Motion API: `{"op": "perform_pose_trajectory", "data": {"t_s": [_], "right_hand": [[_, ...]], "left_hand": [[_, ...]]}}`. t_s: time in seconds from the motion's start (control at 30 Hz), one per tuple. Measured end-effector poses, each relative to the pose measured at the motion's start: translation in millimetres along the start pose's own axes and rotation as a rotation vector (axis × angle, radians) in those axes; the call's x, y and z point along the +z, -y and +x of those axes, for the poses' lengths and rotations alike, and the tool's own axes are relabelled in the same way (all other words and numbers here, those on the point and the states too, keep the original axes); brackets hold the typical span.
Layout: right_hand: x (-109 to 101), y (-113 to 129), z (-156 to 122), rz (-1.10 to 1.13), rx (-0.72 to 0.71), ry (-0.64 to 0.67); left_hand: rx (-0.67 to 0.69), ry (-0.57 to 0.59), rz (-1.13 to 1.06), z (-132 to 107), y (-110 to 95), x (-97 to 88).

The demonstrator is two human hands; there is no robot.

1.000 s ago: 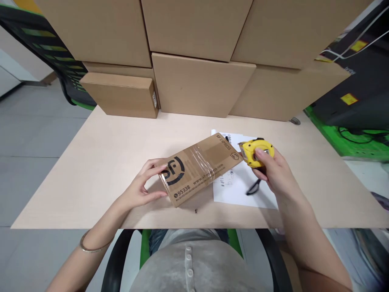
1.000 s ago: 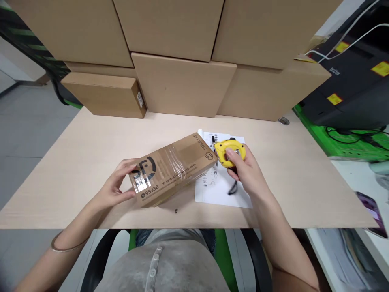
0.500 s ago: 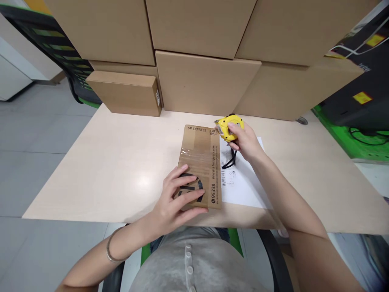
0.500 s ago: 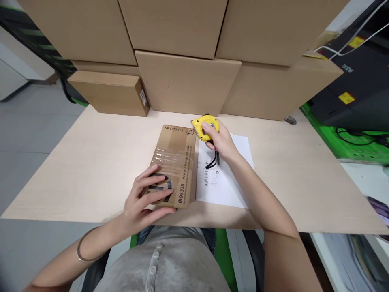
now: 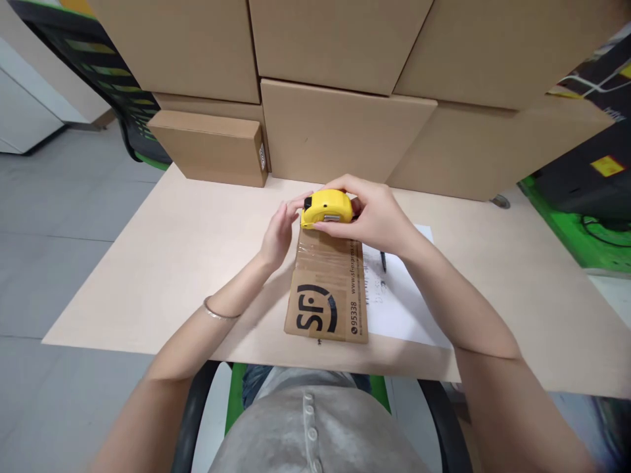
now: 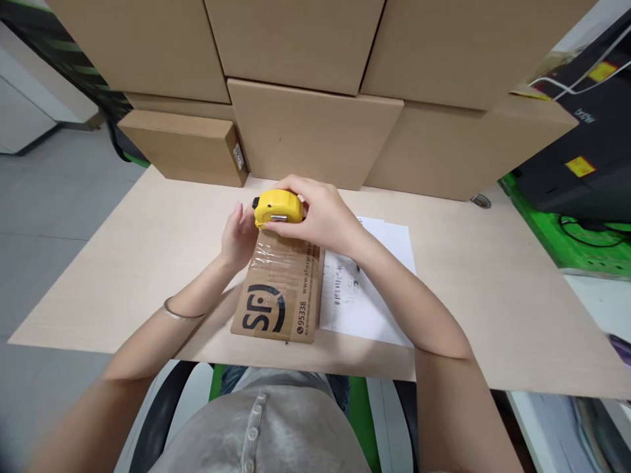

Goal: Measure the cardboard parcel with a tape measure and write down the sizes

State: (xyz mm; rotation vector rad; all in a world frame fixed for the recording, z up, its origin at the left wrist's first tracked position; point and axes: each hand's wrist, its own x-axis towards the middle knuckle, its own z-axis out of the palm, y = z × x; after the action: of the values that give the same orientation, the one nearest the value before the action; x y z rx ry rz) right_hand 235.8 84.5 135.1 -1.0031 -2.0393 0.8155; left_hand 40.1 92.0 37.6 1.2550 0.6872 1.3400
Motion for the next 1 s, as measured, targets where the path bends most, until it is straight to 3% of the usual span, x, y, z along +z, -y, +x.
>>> {"op": "perform_pose_trajectory", "data": {"t_s": [0.1,0.23,0.53,0.63,0.87,1.0], "right_hand": [[7,-2,3,-0.048,-0.023,0.032],[3,-5,0,-0.062,-0.024,0.032],[-51,-25,-50,0.021,0.197,-0.051],[-60,-30,-65,0.04,0.239,-0.082],[-59,-32,-73,0.041,0.267,-0.092],[-57,-36,-74,0.047,0.215,-0.102]], "left_hand": [[-0.098,0.059,-0.18,3,10,9.4],[-0.053,0.027,-0.17,2,19,5.7],[-0.055,0.071,-0.1,-2,20,0.8],[-0.051,0.094,-0.088,-1,20,-0.9],[-0.038,0.112,-0.069,2,20,-4.6],[-0.053,0.098,-0.081,2,19,-4.0]]}}
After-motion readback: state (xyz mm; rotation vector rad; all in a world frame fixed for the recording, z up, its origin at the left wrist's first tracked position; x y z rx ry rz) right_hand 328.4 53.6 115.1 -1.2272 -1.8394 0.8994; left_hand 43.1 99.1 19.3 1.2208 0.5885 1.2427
